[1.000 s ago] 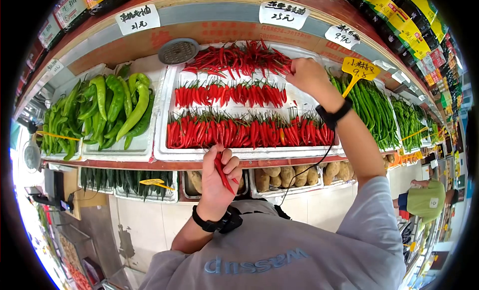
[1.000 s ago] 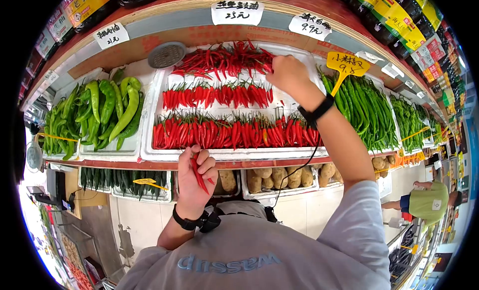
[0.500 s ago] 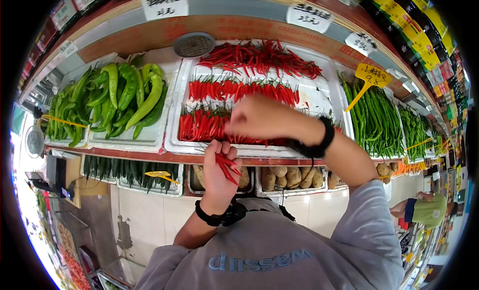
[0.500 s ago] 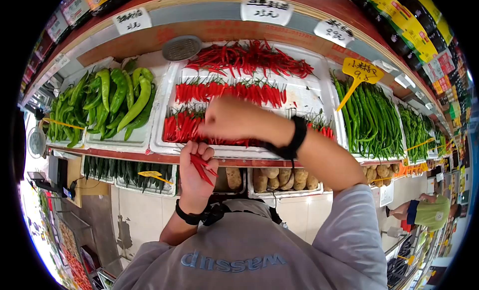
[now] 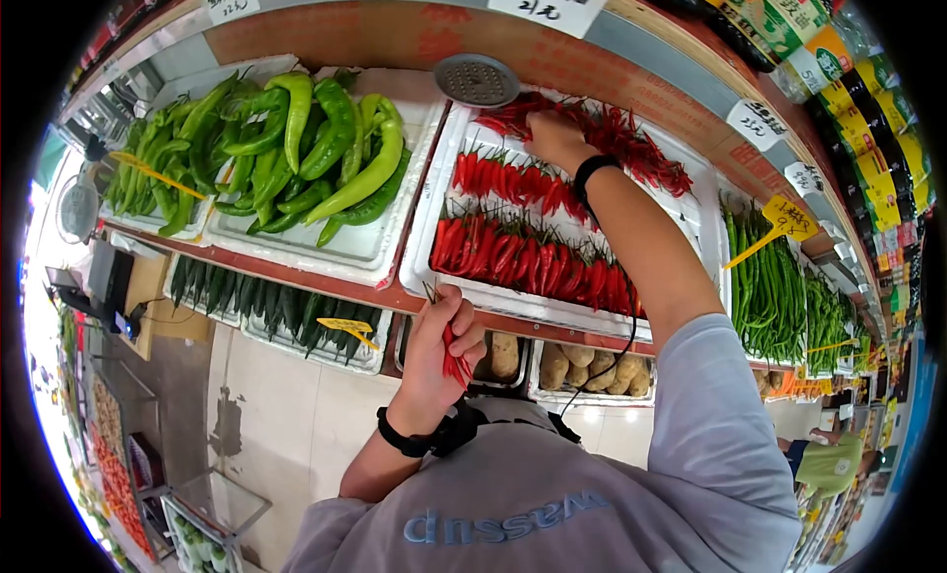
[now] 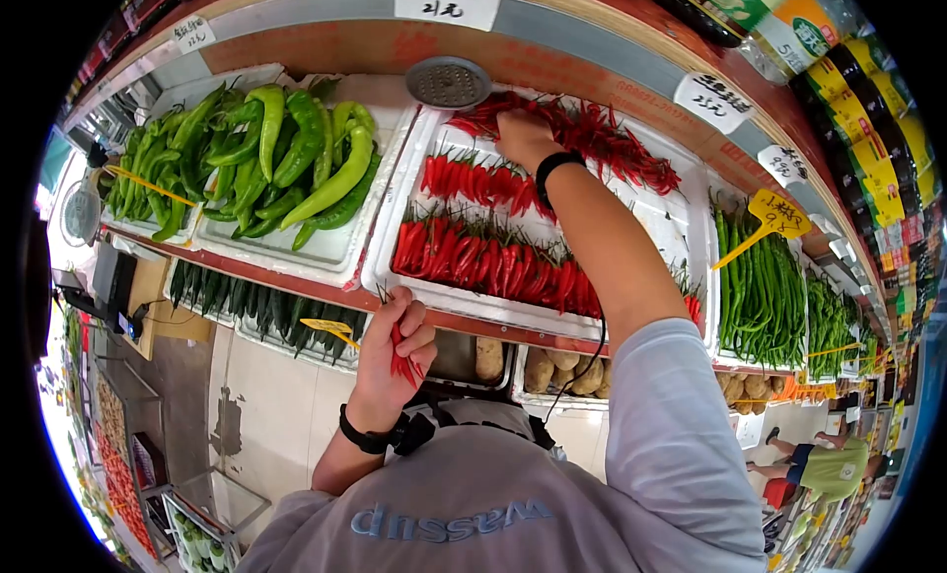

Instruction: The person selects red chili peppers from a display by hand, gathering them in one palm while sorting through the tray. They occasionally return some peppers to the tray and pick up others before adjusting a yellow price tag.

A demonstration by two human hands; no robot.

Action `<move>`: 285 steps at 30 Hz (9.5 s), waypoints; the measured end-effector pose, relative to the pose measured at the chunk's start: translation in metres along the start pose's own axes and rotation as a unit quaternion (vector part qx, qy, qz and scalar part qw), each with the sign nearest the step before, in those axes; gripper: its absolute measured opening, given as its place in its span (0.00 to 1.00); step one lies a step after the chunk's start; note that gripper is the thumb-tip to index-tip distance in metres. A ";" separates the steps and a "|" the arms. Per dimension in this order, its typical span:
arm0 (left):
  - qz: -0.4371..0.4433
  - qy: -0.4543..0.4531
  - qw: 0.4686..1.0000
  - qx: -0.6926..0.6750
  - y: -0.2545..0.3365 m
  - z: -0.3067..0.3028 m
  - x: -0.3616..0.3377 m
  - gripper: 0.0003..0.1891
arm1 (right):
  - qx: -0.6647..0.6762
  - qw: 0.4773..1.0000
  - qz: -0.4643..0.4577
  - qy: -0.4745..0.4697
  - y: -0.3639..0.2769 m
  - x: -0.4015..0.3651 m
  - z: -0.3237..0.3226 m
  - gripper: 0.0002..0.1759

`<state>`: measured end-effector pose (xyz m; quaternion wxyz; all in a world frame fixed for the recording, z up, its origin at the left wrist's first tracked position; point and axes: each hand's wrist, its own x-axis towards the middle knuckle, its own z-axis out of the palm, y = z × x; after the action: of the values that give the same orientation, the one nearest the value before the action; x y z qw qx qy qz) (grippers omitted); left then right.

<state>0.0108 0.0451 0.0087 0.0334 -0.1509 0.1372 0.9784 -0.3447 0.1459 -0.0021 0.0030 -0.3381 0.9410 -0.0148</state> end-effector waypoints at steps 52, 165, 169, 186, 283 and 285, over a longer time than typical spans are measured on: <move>-0.123 -0.068 0.986 -0.086 -0.041 0.014 0.030 0.05 | 0.158 0.883 -0.376 0.234 -0.052 -0.164 -0.100 0.07; -0.133 -0.063 0.979 0.140 -0.113 0.038 0.031 0.03 | 0.260 0.944 0.193 -0.071 0.178 -0.214 -0.007 0.11; -0.126 -0.047 0.980 0.144 -0.105 0.034 0.030 0.03 | 0.273 0.929 0.246 -0.049 0.178 -0.205 0.002 0.12; -0.170 -0.044 0.981 0.080 -0.109 0.030 0.030 0.07 | 0.216 0.953 0.202 0.071 0.155 -0.222 -0.007 0.13; -0.171 -0.034 0.985 -0.003 -0.099 0.034 0.020 0.07 | 0.208 0.957 0.201 -0.026 0.175 -0.221 0.013 0.26; -0.172 -0.033 0.985 0.000 -0.100 0.034 0.020 0.07 | 0.238 0.948 0.211 -0.033 0.178 -0.219 0.015 0.22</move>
<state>-0.0077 0.1512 0.0080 0.2053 -0.1400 0.1077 0.9626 -0.2889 0.4218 -0.0235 0.1174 -0.1218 0.9592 -0.2264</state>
